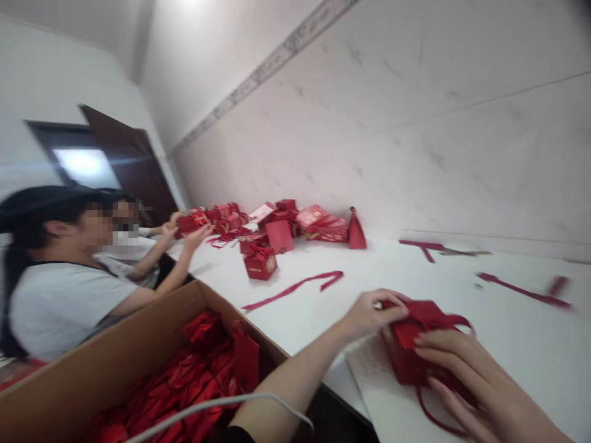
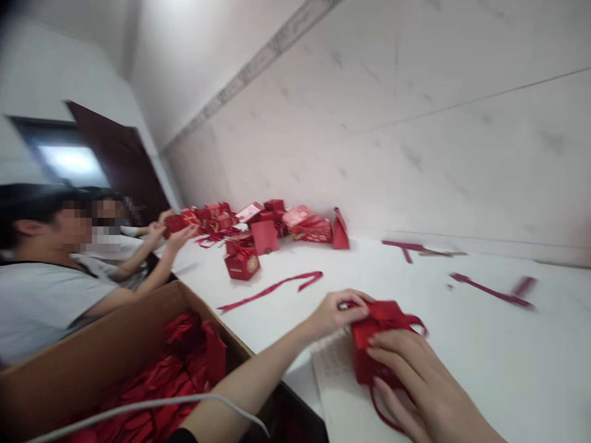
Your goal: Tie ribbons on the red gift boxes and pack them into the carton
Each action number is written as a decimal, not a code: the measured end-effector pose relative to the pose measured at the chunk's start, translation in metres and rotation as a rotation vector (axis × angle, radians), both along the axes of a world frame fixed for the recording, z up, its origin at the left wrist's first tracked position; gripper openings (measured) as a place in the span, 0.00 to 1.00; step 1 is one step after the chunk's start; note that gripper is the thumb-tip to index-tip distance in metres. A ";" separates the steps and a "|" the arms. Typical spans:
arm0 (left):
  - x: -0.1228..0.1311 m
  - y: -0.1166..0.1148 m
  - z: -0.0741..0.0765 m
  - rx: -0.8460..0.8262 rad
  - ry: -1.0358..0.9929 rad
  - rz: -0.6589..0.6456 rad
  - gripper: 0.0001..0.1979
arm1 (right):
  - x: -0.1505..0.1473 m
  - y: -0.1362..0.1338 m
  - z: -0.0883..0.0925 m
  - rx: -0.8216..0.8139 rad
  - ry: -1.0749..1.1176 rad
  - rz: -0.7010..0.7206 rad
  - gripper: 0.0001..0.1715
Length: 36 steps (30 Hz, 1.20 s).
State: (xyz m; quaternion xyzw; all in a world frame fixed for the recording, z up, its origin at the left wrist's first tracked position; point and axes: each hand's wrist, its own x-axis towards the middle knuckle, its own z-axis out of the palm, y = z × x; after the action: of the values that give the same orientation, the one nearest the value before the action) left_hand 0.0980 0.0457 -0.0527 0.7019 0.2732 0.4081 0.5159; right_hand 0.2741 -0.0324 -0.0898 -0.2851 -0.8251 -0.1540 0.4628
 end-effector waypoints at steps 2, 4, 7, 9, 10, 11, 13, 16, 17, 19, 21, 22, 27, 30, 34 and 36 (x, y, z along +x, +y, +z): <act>0.000 0.002 0.001 0.001 0.002 0.009 0.07 | -0.006 -0.006 0.017 0.000 -0.055 0.039 0.13; 0.001 0.005 0.000 -0.031 -0.021 0.030 0.09 | -0.010 -0.008 0.027 -0.012 -0.052 0.054 0.14; 0.001 0.010 -0.001 -0.070 -0.066 0.023 0.11 | -0.016 -0.007 0.030 -0.021 -0.057 -0.006 0.17; -0.001 0.011 -0.001 -0.076 -0.082 0.005 0.10 | -0.019 -0.007 0.028 -0.015 -0.062 -0.050 0.18; -0.003 0.011 0.000 -0.068 -0.083 -0.003 0.10 | -0.020 -0.007 0.027 -0.016 -0.065 -0.069 0.18; -0.005 0.011 0.000 -0.053 -0.079 -0.011 0.09 | -0.021 -0.008 0.026 -0.020 -0.067 -0.086 0.18; -0.008 0.010 0.001 -0.011 -0.054 -0.023 0.09 | -0.021 -0.008 0.025 -0.037 -0.069 -0.116 0.17; -0.010 0.010 0.003 0.048 0.013 -0.012 0.07 | -0.020 -0.006 0.025 -0.058 -0.067 -0.149 0.17; -0.010 0.010 0.003 0.064 0.030 -0.002 0.07 | -0.019 -0.006 0.025 -0.063 -0.070 -0.156 0.17; -0.009 0.012 0.002 0.089 0.050 0.026 0.09 | -0.018 -0.005 0.024 -0.073 -0.080 -0.162 0.17; -0.006 0.013 0.001 0.107 0.047 0.057 0.10 | -0.017 -0.005 0.024 -0.069 -0.092 -0.159 0.17; -0.005 0.012 0.000 0.111 0.038 0.074 0.10 | -0.017 -0.006 0.024 -0.063 -0.102 -0.156 0.17; -0.001 0.007 -0.004 0.075 0.002 0.107 0.09 | -0.013 -0.007 0.021 -0.001 -0.217 -0.158 0.23; -0.003 0.006 -0.005 0.043 -0.033 0.068 0.08 | -0.010 -0.001 0.017 0.044 -0.258 -0.171 0.26; -0.008 0.004 -0.006 0.001 -0.049 -0.044 0.02 | -0.009 0.004 0.014 0.095 -0.240 -0.184 0.26; -0.009 0.003 -0.007 0.014 -0.038 -0.052 0.04 | -0.010 0.004 0.015 0.112 -0.227 -0.181 0.24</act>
State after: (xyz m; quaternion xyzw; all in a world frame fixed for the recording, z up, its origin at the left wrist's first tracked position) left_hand 0.0891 0.0486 -0.0593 0.7045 0.2423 0.4099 0.5263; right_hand 0.2643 -0.0286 -0.0747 -0.3127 -0.8333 -0.2720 0.3660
